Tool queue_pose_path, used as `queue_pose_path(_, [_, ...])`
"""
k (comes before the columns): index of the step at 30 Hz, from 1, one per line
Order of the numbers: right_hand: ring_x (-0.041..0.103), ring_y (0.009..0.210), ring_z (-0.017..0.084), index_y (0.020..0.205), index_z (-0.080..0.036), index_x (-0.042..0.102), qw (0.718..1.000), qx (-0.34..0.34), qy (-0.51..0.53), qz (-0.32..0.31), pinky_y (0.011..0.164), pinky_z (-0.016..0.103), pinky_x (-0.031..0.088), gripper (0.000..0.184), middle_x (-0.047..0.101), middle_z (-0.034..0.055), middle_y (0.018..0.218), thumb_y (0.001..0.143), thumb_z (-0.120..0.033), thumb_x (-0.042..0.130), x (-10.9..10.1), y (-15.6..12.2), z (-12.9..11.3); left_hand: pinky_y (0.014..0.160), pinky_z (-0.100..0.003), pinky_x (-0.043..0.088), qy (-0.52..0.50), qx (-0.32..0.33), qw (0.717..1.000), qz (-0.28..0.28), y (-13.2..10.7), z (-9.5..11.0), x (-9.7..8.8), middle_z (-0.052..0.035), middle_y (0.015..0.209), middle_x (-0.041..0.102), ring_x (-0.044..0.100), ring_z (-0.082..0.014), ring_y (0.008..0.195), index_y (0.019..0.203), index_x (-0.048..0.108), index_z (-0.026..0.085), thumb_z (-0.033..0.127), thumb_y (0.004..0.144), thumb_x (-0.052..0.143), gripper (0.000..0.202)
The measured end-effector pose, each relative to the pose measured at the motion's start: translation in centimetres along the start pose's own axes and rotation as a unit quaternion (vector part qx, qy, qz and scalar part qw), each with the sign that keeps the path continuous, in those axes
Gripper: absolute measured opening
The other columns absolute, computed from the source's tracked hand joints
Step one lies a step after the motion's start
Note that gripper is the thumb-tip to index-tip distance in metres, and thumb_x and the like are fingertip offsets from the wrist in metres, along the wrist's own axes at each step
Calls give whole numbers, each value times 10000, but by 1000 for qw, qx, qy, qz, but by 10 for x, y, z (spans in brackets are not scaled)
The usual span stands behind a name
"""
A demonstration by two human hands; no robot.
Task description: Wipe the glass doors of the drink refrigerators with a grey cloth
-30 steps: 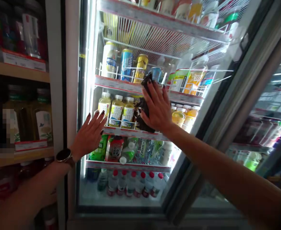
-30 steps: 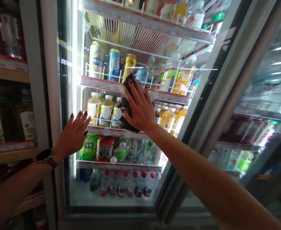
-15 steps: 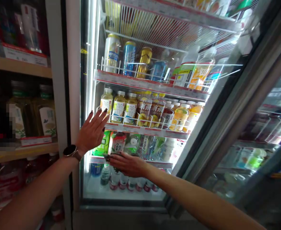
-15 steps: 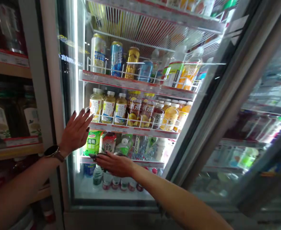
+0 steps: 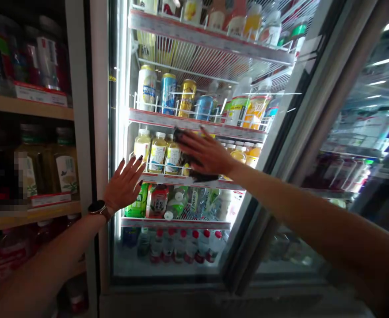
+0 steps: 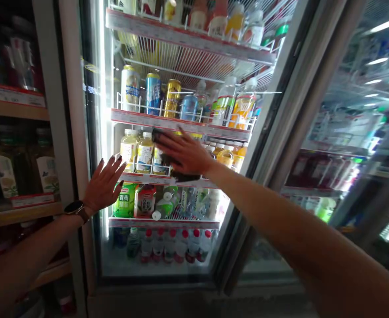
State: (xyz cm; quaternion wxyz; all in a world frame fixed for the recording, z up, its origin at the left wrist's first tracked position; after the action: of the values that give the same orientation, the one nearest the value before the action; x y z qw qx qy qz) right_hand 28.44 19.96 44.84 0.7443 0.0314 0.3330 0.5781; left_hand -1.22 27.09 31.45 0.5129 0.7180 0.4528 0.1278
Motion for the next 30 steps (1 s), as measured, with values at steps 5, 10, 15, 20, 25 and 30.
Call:
queue_pose_path(5, [184, 1624, 381, 1645, -89, 266, 972, 211, -50, 86, 1297, 665, 123, 731, 238, 212, 1740, 1025, -427, 456, -34, -3, 58, 1344, -524, 191, -3, -3, 1000, 4, -1, 0, 2, -126, 1722, 292, 168, -289, 1631, 1694, 113, 187, 262, 1007, 510, 798])
queue_pose_path(10, [175, 1631, 378, 1686, -192, 165, 975, 202, -23, 94, 1290, 691, 152, 769, 209, 134, 1766, 1012, -450, 427, 1, -12, -3, 1352, -513, 172, -4, -1, 1000, 7, 1, 2, 1, -111, 1738, 239, 147, -277, 1635, 1697, 84, 198, 284, 1006, 514, 818])
queue_pose_path(15, [197, 1634, 301, 1674, -172, 242, 995, 95, -12, 39, 1324, 581, 175, 787, 343, 99, 1725, 971, -389, 521, 51, -34, -106, 1356, -519, 155, 0, 3, 1000, 2, 2, 3, 1, -109, 1747, 198, 136, -285, 1635, 1697, 75, 196, 295, 1000, 536, 842])
queue_pose_path(20, [188, 1634, 269, 1554, -207, 502, 1000, -24, 4, 3, 1273, 486, 302, 681, 427, 33, 1687, 922, -445, 597, 106, -83, -213, 1350, -543, 165, 7, 1, 1000, -10, 0, 1, 3, -112, 1747, 190, 147, -300, 1632, 1698, 68, 201, 324, 997, 548, 859])
queue_pose_path(25, [325, 1586, 202, 1492, -303, 582, 990, -136, 1, -24, 1249, 412, 353, 594, 495, -54, 1638, 899, -280, 613, 135, -129, -268, 1341, -559, 189, 12, -2, 1000, -18, -2, -1, 4, -131, 1736, 228, 144, -304, 1631, 1698, 59, 191, 328, 987, 549, 874])
queue_pose_path(30, [351, 1576, 194, 1469, -278, 601, 975, -216, 10, -52, 1274, 410, 335, 542, 488, -43, 1644, 927, -268, 586, 110, -127, -220, 1340, -554, 201, 4, -7, 1000, -11, -1, -1, 2, -137, 1732, 236, 168, -305, 1629, 1698, 75, 205, 310, 967, 590, 900])
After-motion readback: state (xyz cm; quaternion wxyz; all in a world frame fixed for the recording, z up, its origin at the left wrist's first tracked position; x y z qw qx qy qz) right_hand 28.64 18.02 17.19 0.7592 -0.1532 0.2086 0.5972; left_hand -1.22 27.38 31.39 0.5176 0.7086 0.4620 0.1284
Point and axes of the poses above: each hand's wrist, its own y-axis towards the middle knuckle, its own x-axis out of the palm, z = x × y, the point moved 3 cm from there along y, towards the middle knuckle
